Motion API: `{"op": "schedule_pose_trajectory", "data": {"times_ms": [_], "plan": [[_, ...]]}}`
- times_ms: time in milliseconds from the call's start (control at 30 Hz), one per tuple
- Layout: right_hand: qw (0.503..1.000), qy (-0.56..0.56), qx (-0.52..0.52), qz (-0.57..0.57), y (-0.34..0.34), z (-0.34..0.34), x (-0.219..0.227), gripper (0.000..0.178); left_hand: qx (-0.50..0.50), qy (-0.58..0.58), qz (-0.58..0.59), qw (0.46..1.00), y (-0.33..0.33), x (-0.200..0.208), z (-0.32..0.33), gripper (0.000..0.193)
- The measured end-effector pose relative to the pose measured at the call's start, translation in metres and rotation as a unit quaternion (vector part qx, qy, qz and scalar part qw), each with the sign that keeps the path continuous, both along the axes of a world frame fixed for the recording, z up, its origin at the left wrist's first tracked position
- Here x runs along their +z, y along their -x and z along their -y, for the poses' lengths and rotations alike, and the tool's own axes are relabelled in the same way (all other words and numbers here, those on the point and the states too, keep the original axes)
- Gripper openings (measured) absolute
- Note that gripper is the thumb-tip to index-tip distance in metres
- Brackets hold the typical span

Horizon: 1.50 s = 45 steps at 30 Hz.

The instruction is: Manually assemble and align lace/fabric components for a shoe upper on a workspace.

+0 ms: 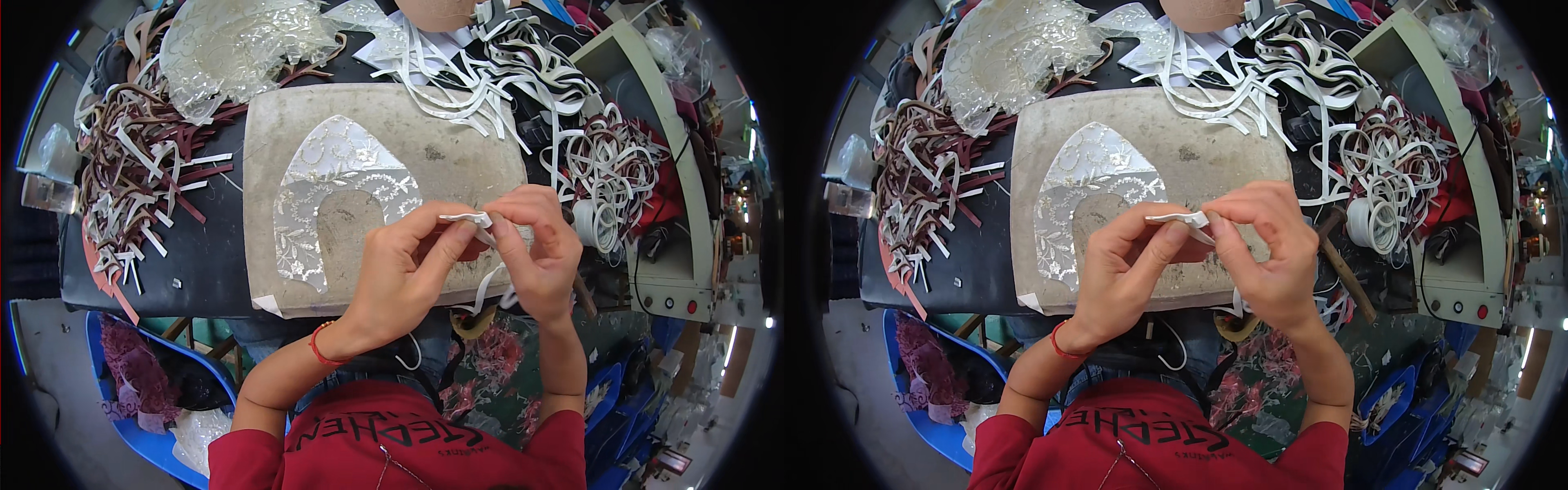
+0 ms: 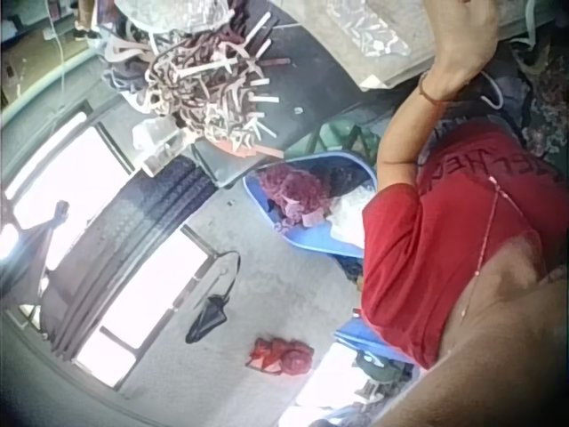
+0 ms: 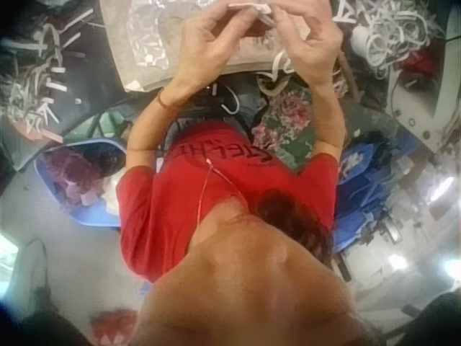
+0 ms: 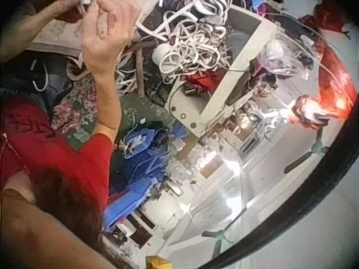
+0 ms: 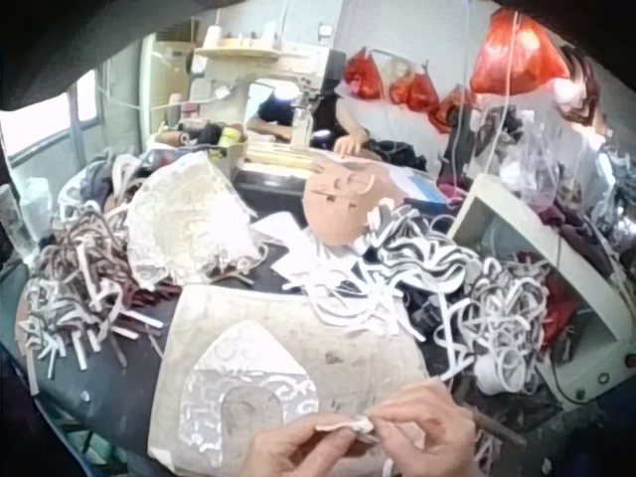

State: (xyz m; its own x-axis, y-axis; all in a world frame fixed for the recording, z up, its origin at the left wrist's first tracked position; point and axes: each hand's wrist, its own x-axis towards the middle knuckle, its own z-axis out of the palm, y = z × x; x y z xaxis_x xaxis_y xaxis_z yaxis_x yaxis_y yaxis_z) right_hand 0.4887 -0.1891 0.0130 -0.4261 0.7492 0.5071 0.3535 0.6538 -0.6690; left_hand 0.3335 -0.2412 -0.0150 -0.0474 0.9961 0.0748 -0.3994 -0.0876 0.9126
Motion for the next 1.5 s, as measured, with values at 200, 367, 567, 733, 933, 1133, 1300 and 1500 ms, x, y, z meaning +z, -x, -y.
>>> {"op": "schedule_pose_trajectory", "data": {"times_ms": [200, 367, 567, 733, 933, 1133, 1300, 1500], "plan": [[0.992, -0.092, -0.009, 0.088, 0.0, 0.003, 0.014, 0.017, -0.01, 0.009, -0.004, 1.0, 0.001, -0.001, 0.0, 0.014], [0.976, -0.127, 0.018, 0.173, -0.003, 0.001, 0.028, 0.022, -0.013, -0.086, -0.245, 0.965, 0.011, 0.005, 0.0, 0.016], [0.968, -0.21, -0.02, 0.139, 0.002, -0.001, 0.012, 0.017, 0.044, -0.066, -0.125, 0.989, -0.001, -0.002, -0.004, 0.012], [0.969, 0.166, -0.107, -0.151, -0.021, -0.008, -0.015, 0.006, -0.031, 0.012, -0.007, 0.999, 0.004, -0.009, -0.004, 0.018], [0.879, -0.053, -0.46, 0.117, -0.127, -0.03, -0.027, 0.027, -0.044, 0.047, 0.065, 0.996, 0.01, -0.007, -0.015, 0.021], [0.969, -0.167, -0.159, 0.085, -0.028, 0.047, -0.017, 0.047, -0.015, 0.047, 0.016, 0.999, 0.006, 0.001, -0.019, 0.022], [0.974, -0.133, -0.182, 0.039, -0.031, 0.046, -0.046, 0.023, -0.036, 0.057, 0.038, 0.997, 0.006, 0.012, -0.022, 0.021], [0.932, 0.133, -0.331, 0.069, -0.103, 0.102, -0.071, 0.012, -0.017, 0.086, 0.171, 0.981, 0.023, 0.022, -0.04, 0.021]]}}
